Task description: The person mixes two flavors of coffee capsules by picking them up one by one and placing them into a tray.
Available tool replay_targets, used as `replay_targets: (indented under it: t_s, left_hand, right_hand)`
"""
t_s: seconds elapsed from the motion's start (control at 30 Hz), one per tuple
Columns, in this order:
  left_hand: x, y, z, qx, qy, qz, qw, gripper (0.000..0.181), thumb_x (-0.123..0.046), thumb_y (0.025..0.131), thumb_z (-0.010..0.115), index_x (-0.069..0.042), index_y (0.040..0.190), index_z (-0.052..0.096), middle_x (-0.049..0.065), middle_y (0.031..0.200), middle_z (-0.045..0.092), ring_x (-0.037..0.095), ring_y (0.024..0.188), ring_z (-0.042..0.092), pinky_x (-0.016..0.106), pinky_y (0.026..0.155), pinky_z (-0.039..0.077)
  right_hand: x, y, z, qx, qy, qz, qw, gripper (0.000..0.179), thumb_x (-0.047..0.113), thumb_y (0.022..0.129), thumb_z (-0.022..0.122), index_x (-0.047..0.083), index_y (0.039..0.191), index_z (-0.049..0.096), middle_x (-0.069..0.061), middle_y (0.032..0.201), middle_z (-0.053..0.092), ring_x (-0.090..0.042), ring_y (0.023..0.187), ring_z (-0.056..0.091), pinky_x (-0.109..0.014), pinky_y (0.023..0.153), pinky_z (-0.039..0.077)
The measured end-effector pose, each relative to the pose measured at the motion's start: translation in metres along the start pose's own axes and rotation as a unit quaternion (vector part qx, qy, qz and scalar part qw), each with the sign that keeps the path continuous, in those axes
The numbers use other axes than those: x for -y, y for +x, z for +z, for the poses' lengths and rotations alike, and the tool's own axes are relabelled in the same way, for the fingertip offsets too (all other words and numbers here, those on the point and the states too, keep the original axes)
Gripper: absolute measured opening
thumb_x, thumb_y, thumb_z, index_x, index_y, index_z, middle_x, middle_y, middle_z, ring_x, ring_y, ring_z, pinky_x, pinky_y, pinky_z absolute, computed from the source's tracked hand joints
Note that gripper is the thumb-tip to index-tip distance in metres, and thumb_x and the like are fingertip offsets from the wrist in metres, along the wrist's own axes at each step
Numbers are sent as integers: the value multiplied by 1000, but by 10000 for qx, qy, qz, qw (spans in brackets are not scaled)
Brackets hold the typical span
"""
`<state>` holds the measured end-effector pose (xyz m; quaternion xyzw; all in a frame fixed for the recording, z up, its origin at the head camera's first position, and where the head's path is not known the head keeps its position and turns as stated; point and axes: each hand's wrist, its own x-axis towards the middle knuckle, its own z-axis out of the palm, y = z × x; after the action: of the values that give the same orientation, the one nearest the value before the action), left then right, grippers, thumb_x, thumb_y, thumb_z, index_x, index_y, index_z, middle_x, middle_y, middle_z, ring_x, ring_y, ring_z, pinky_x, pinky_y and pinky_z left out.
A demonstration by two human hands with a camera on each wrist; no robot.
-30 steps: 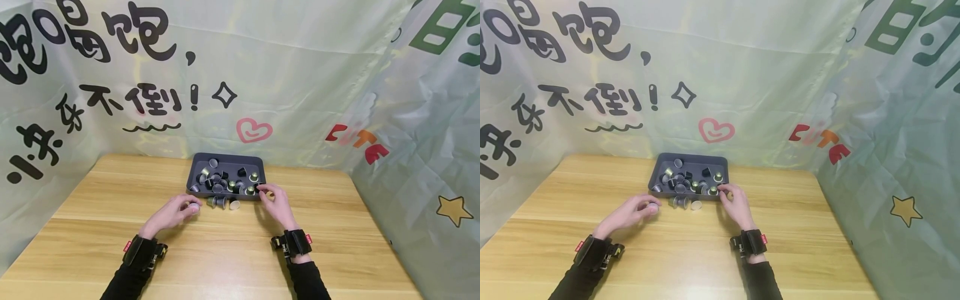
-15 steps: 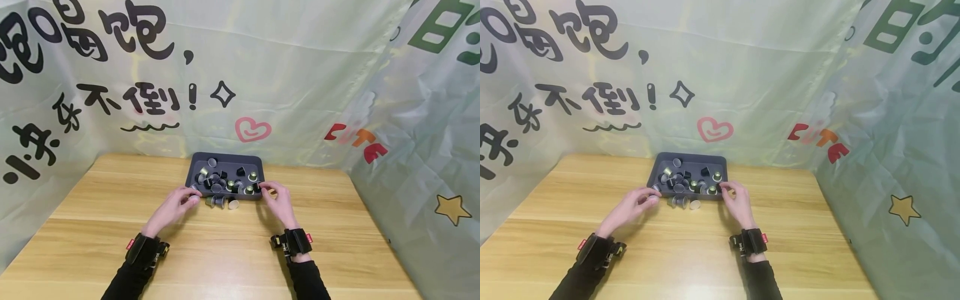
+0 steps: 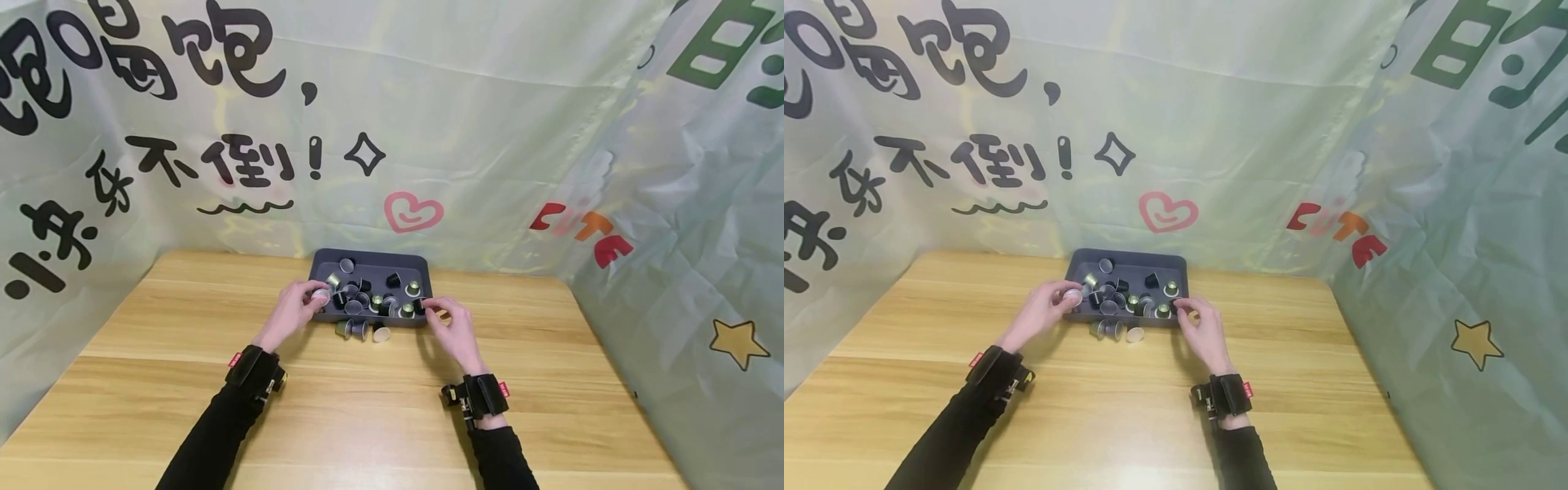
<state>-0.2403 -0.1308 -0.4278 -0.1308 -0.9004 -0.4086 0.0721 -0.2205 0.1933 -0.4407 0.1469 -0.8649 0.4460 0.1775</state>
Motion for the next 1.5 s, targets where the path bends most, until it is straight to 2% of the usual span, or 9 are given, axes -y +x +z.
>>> replay_targets:
  t_s: [0.27, 0.37, 0.5, 0.57, 0.67, 0.87, 0.97, 1.23, 1.5]
  left_hand:
    - [2, 9, 4, 301, 11, 47, 9995, 34, -11, 95, 67, 3, 126, 65, 23, 110, 72, 31, 93, 70, 44, 83, 57]
    - [2, 7, 2, 264, -149, -90, 9995, 36, -12, 95, 67, 4, 127, 63, 24, 110, 72, 29, 88, 70, 38, 76, 59]
    - [6, -4, -5, -131, -387, -144, 9991, 30, -10, 96, 65, 5, 122, 66, 23, 107, 72, 20, 76, 64, 23, 63, 53]
    - [11, -12, -9, -376, -431, -148, 9983, 28, -9, 96, 64, 5, 120, 67, 22, 104, 71, 17, 73, 60, 20, 62, 48]
    - [17, -24, -14, -675, -370, -194, 9968, 25, -8, 96, 63, 4, 118, 68, 20, 102, 70, 17, 78, 60, 21, 71, 50]
    - [27, -37, -16, -810, -420, -240, 9955, 23, -3, 96, 61, 4, 117, 68, 22, 108, 71, 33, 98, 65, 49, 95, 56]
    - [28, -39, -17, -785, -479, -283, 9954, 23, -2, 96, 61, 3, 117, 68, 23, 110, 70, 37, 103, 65, 55, 99, 54]
    - [26, -40, -17, -617, -466, -157, 9969, 24, -4, 96, 62, 3, 118, 67, 22, 112, 70, 37, 105, 66, 54, 100, 54]
    - [24, -41, -15, -508, -460, -89, 9976, 25, -6, 95, 61, 3, 118, 66, 21, 113, 69, 36, 105, 65, 55, 100, 54]
  right_hand:
    - [0, -1, -1, -36, 12, 24, 10000, 20, -1, 90, 65, 2, 107, 74, -16, 107, 75, -32, 97, 68, -55, 84, 55]
    - [0, 0, -1, -33, -18, -6, 10000, 20, -1, 90, 66, 3, 107, 74, -16, 107, 75, -31, 97, 68, -55, 83, 56]
    - [2, 0, -1, 94, -68, 4, 9999, 19, 0, 90, 66, 2, 107, 74, -15, 104, 75, -27, 92, 68, -46, 78, 58]
    - [5, 1, 0, 289, -68, -18, 9996, 18, 2, 90, 67, 2, 107, 74, -15, 102, 76, -23, 88, 67, -37, 73, 59]
    - [10, 0, 2, 825, -20, -101, 9965, 17, 5, 91, 68, 1, 107, 74, -14, 100, 76, -17, 83, 66, -25, 71, 57]
    - [16, -3, 12, 1823, 46, -425, 9823, 18, 1, 90, 69, -1, 107, 73, -16, 104, 76, -15, 83, 68, -20, 75, 57]
    - [18, -4, 18, 2055, 24, -654, 9765, 21, 1, 88, 71, 0, 109, 73, -15, 105, 75, -19, 86, 69, -21, 75, 58]
    - [25, -7, 22, 2582, -562, -1197, 9570, 29, 6, 89, 72, 6, 117, 73, -10, 122, 72, -25, 107, 69, -18, 79, 56]
    - [25, -9, 25, 2644, -652, -1319, 9531, 32, 5, 88, 73, 8, 120, 73, -9, 126, 69, -23, 111, 67, -29, 87, 58]
